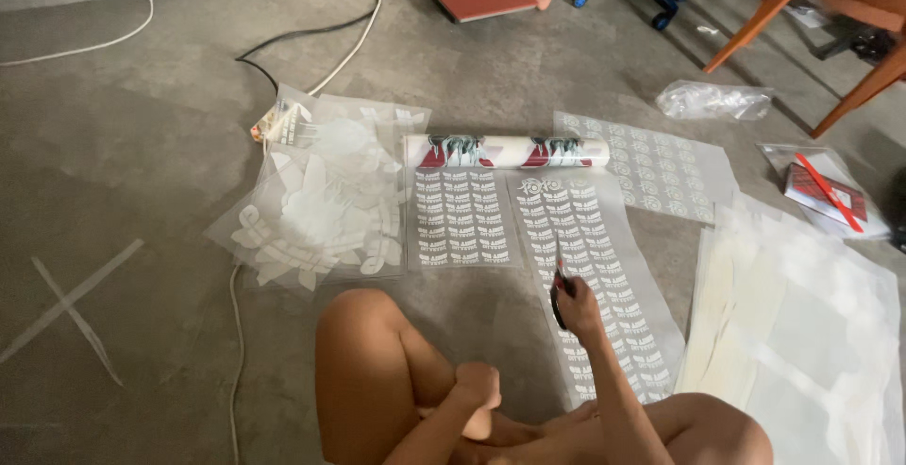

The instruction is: The person sits on the floor and uses scissors to cut individual sticker designs from a large roll of transparent vinyl. They unroll sections of the material, cut out specific shapes, and place the finished pieces to the side.

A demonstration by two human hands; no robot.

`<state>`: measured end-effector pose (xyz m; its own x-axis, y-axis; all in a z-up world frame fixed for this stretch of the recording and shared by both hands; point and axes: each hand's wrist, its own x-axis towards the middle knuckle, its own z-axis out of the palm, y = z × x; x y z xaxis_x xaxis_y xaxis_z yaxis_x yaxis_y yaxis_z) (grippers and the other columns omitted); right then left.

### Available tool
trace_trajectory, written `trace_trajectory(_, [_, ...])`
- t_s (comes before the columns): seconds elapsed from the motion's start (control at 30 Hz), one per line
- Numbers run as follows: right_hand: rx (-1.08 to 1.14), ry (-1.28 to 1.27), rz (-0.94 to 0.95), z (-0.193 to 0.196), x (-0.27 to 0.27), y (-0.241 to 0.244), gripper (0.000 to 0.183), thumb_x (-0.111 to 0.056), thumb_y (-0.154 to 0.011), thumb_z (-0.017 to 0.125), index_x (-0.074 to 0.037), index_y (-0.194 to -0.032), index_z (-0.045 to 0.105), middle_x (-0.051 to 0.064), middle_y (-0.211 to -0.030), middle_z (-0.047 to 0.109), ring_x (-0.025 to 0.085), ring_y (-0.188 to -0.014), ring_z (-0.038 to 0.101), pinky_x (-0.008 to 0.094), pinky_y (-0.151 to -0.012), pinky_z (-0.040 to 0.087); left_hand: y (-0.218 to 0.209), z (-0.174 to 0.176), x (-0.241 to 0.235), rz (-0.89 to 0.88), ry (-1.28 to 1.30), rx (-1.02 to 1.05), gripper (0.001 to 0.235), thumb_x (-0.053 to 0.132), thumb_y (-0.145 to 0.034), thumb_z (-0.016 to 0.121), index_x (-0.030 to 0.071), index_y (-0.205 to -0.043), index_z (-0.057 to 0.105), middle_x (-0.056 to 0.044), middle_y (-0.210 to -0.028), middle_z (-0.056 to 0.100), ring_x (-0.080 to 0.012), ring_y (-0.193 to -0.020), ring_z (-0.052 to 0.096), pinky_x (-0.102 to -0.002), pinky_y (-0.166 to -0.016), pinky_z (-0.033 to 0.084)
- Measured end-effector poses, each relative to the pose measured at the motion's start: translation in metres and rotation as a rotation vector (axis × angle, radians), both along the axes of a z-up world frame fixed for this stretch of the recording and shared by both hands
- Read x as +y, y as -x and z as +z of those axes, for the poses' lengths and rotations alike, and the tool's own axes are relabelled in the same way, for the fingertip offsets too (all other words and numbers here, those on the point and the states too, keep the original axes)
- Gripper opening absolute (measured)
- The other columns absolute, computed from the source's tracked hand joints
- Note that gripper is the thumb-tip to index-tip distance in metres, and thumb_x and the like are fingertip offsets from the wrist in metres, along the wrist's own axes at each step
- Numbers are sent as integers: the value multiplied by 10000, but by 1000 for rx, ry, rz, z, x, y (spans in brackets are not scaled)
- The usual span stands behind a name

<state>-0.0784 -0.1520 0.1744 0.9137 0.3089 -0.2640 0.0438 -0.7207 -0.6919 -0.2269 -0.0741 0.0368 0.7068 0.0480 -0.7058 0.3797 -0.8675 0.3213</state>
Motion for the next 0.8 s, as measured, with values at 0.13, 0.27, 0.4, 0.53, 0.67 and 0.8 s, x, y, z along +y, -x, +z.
trace_trajectory(0.13, [5, -253, 67, 32, 17, 13, 236, -197, -801, 493, 1, -892, 586, 74, -722, 545, 163, -666, 451, 319, -571, 349, 0, 26, -7, -3, 44, 0, 143, 111, -824, 469, 76, -736, 577, -56, -746, 587, -214, -702, 568, -344, -637, 451])
trace_trajectory(0.27, [-2, -495, 66, 5, 10, 7, 227, -180, -668, 706, -46, -783, 564, 29, -605, 467, 140, -573, 428, 265, -521, 324, -29, 16, 17, 199, 36, -232, 193, 131, -839, 482, 56, -664, 513, -69, -596, 467, -189, -557, 471, -341, -514, 412])
trace_trajectory(0.4, [-45, -305, 21, -38, -10, -14, 328, -320, -629, 767, -85, -717, 557, 95, -584, 512, 246, -580, 526, 321, -555, 379, -54, 46, 60, 290, -182, -432, 161, 119, -827, 527, 67, -708, 622, -80, -585, 545, -154, -548, 542, -306, -519, 449])
trace_trajectory(0.53, [-72, -64, 75, -106, -16, -46, 340, -356, -615, 719, -90, -779, 586, 157, -707, 584, 359, -760, 598, 409, -657, 430, -71, 15, 118, 364, -238, -470, 205, 141, -838, 494, 65, -694, 619, -90, -566, 534, -151, -532, 509, -303, -491, 432])
trace_trajectory(0.67, [-16, 51, 56, -124, 11, -56, 258, -241, -678, 573, -62, -851, 640, 187, -827, 618, 387, -887, 599, 469, -726, 467, -53, 85, 149, 422, -118, -417, 235, 117, -772, 553, -52, -921, 620, -216, -877, 622, -350, -871, 627, -487, -728, 485])
trace_trajectory(0.8, [-6, 223, -16, -140, 35, -71, 280, -279, -680, 561, -176, -922, 656, 74, -925, 605, 326, -931, 593, 474, -744, 498, -72, 92, 192, 442, -186, -351, 365, 212, -756, 511, -23, -1014, 619, -219, -1049, 612, -372, -1044, 568, -531, -873, 415])
